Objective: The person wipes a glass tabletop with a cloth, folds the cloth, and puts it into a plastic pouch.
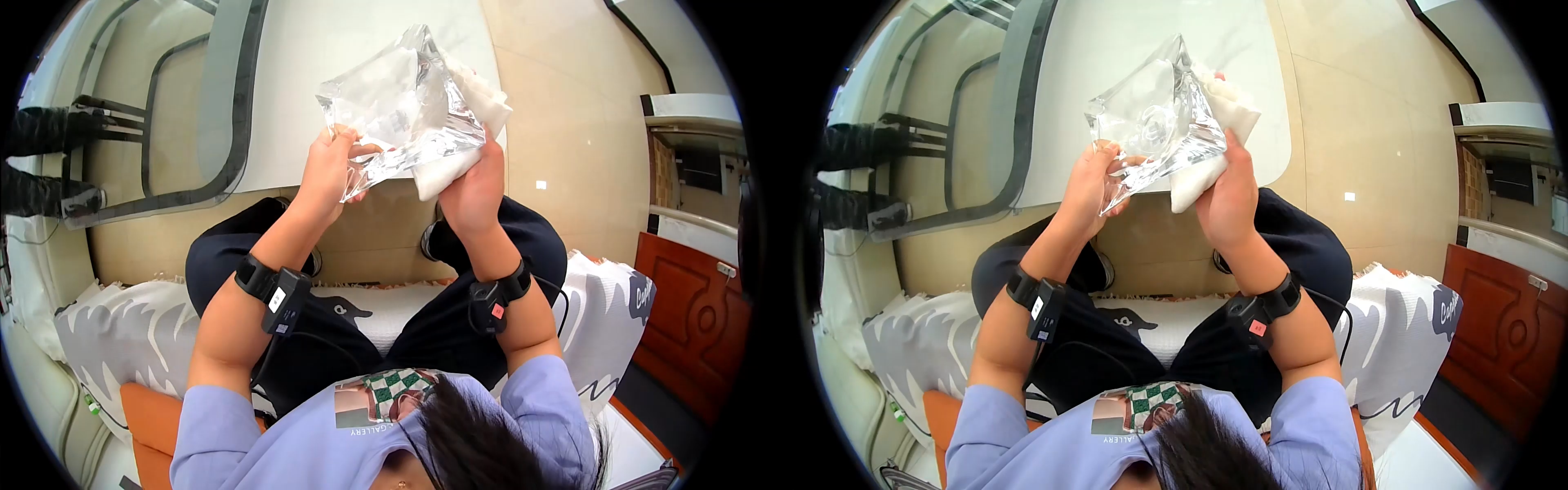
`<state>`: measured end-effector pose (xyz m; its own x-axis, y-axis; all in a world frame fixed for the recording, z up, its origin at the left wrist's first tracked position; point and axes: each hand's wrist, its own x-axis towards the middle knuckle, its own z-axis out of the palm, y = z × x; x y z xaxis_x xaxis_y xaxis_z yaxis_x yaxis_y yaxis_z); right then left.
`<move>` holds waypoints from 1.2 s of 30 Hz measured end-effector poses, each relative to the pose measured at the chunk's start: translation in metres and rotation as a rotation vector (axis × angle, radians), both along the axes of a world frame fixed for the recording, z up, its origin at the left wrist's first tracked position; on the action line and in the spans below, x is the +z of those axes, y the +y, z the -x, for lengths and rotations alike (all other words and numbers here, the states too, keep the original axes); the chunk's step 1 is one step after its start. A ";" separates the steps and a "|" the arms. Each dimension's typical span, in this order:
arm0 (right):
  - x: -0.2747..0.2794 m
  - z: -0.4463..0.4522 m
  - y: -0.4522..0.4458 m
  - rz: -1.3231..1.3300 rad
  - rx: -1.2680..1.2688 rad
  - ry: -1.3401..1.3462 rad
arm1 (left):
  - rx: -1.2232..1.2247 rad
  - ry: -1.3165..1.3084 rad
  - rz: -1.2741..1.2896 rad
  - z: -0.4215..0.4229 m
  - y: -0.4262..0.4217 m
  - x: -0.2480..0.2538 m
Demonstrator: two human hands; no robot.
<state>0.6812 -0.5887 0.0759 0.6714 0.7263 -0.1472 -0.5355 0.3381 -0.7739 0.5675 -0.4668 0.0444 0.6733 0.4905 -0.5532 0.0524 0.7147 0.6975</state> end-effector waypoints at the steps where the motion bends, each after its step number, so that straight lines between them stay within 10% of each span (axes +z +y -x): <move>1: 0.001 -0.004 0.000 -0.007 0.022 0.031 | -0.002 0.022 -0.045 -0.001 0.001 0.000; 19: 0.019 -0.052 -0.008 0.191 -0.059 -0.146 | -0.330 -0.074 -0.217 -0.006 -0.003 -0.005; 31: -0.003 -0.051 0.009 -0.281 0.219 0.180 | -0.401 -0.101 -0.081 0.001 -0.015 -0.013; 34: -0.018 -0.050 0.013 -0.796 0.493 0.255 | -0.388 -0.091 -0.126 0.003 -0.014 -0.011; 36: -0.025 -0.045 0.016 -0.349 0.228 0.128 | -0.352 -0.106 -0.102 0.004 -0.016 -0.012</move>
<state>0.7259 -0.5723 0.0505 0.4806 0.8748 0.0618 -0.7109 0.4299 -0.5566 0.5638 -0.4823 0.0326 0.8615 0.2677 -0.4315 0.2059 0.5925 0.7788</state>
